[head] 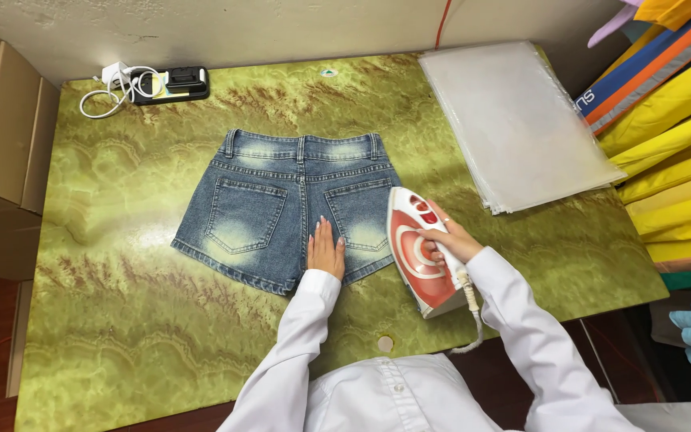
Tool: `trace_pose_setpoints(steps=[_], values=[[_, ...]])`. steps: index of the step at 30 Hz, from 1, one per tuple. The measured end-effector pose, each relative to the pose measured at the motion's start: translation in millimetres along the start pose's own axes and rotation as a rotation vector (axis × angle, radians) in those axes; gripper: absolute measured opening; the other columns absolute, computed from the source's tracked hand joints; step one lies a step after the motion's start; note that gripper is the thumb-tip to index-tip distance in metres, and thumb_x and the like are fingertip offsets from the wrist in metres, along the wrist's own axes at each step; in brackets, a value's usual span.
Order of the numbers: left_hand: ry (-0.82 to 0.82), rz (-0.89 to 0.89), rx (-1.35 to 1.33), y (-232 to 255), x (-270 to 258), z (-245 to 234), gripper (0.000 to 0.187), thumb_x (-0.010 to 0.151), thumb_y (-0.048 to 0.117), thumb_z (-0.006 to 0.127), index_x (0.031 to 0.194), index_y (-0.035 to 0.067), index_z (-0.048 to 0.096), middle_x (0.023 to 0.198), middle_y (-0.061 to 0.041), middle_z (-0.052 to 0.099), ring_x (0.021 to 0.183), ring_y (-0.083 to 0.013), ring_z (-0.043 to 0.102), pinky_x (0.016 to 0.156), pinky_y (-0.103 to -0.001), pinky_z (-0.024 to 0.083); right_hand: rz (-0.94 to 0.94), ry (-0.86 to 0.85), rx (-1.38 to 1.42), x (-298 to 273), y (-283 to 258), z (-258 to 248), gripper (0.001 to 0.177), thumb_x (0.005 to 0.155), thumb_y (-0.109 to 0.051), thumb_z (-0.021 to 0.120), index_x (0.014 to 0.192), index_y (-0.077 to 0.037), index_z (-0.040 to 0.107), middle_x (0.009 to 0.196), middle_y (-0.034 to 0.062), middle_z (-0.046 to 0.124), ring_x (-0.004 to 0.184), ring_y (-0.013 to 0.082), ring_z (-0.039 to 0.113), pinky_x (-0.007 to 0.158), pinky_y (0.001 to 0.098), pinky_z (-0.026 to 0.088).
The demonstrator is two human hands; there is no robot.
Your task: The person irons a pair of denim shorts, folds them neatly, and then inserts them into a clear plastic bag for storage or sale.
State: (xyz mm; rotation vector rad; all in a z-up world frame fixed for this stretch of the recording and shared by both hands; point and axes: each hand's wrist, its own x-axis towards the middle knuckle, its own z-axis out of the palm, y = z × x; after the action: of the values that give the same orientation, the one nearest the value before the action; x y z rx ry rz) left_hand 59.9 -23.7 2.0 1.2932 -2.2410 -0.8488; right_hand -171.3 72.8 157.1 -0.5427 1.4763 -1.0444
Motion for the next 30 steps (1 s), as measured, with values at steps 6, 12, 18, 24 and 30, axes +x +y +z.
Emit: trace_pose_setpoints(steps=[6,12,18,24,30], values=[[-0.067,-0.263,0.108,45.6,34.6,20.9,0.067,0.088,0.056,0.014,0.138,0.01,0.012,0.146,-0.013,-0.002,0.135,-0.0261,0.002,0.106,-0.049,0.003,-0.029,0.113,0.039,-18.2,3.6,-6.1,0.077,0.078,-0.01,0.061,0.137,-0.03,0.016,0.06,0.0118,0.043,0.04,0.0177,0.044,0.033,0.0303,0.039],[-0.128,-0.006,0.275,66.6,50.5,21.5,0.057,0.091,0.049,0.015,0.139,0.018,0.013,0.147,-0.006,-0.001,0.135,-0.0265,0.002,0.106,-0.053,0.002,-0.031,0.11,-0.008,-55.2,-15.2,5.5,0.075,0.076,-0.007,0.061,0.136,-0.03,0.023,0.058,0.0117,0.042,0.038,0.0186,0.044,0.032,0.0315,0.04],[-0.178,0.138,0.447,43.1,35.2,7.8,0.055,0.09,0.05,0.012,0.139,0.026,0.01,0.147,0.001,0.0,0.134,-0.0214,-0.001,0.106,-0.049,-0.002,-0.024,0.084,-0.053,-66.3,-25.5,22.8,0.072,0.075,-0.005,0.059,0.136,-0.027,0.026,0.057,0.0123,0.043,0.037,0.0191,0.045,0.031,0.031,0.041],[-0.282,0.17,0.495,30.4,14.5,-23.8,0.055,0.089,0.052,0.01,0.139,0.03,0.009,0.147,0.004,-0.002,0.134,-0.0183,-0.003,0.106,-0.047,-0.003,0.022,0.022,-0.051,-58.7,-10.7,31.7,0.072,0.074,-0.004,0.062,0.134,-0.026,0.03,0.055,0.013,0.044,0.035,0.0185,0.045,0.03,0.0303,0.041],[-0.205,0.03,0.421,55.0,20.9,-7.9,0.055,0.089,0.048,0.014,0.134,0.018,0.025,0.146,-0.005,0.007,0.134,-0.0244,0.005,0.105,-0.051,0.003,0.044,0.043,-0.064,-43.7,-8.8,33.5,0.074,0.073,-0.005,0.065,0.134,-0.027,0.03,0.055,0.0145,0.047,0.036,0.02,0.047,0.031,0.0319,0.042]])
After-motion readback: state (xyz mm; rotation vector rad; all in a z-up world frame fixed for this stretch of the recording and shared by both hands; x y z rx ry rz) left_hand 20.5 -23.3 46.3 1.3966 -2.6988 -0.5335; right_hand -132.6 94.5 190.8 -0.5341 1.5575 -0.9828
